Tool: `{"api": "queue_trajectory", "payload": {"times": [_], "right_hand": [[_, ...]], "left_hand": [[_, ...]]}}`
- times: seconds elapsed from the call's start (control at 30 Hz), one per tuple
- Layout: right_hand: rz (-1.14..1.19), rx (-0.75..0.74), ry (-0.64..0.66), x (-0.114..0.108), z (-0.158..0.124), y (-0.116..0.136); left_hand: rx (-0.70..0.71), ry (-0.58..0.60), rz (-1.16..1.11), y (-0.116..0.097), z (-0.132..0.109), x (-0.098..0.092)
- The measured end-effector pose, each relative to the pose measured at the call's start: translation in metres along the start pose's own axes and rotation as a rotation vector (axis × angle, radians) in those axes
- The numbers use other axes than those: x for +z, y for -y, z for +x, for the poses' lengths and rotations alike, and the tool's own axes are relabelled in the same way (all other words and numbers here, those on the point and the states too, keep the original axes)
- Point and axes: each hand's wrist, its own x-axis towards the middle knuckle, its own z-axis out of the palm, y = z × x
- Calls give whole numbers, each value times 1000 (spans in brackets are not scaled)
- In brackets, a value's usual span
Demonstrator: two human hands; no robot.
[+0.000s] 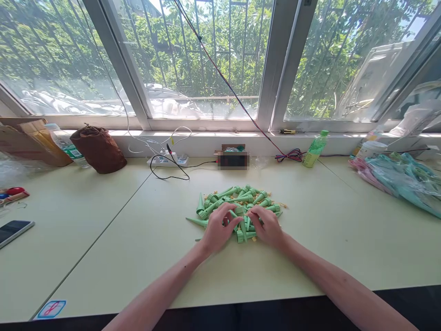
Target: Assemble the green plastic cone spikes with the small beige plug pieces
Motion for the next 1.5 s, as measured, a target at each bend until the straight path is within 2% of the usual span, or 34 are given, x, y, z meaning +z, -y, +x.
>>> {"api": "queue_trajectory", "payload": {"times": [0.1, 0.33, 0.43, 0.6, 0.7, 0.93, 1.07, 1.2, 1.37, 1.5], "right_hand": [[-7, 24, -8, 0, 2, 2], [-27, 51, -199, -4, 8, 6], [-28, 8, -250, -6, 6, 7], [-14, -108, -137, -3, 4, 10], [11, -86, -122, -2, 3, 12], [-22, -44, -72, -2, 2, 10], [-27, -54, -103, 1, 1, 10], [-33, -64, -150, 2, 1, 10], [-42, -91, -92, 3, -1, 7], [-35, -56, -88, 4, -1, 4]], "left_hand": [[76, 16, 28, -3, -1, 1], [-5, -54, 20, -6, 0, 2], [11, -22, 87, -6, 0, 1], [81, 60, 152, -5, -2, 2], [91, 79, 113, -4, -3, 1], [261, 63, 159, 0, -5, -2], [184, 9, 150, -3, -4, 2], [78, -37, 43, -9, -2, 2], [100, -9, 20, -10, -2, -2], [81, 3, 3, -7, -3, -1]]}}
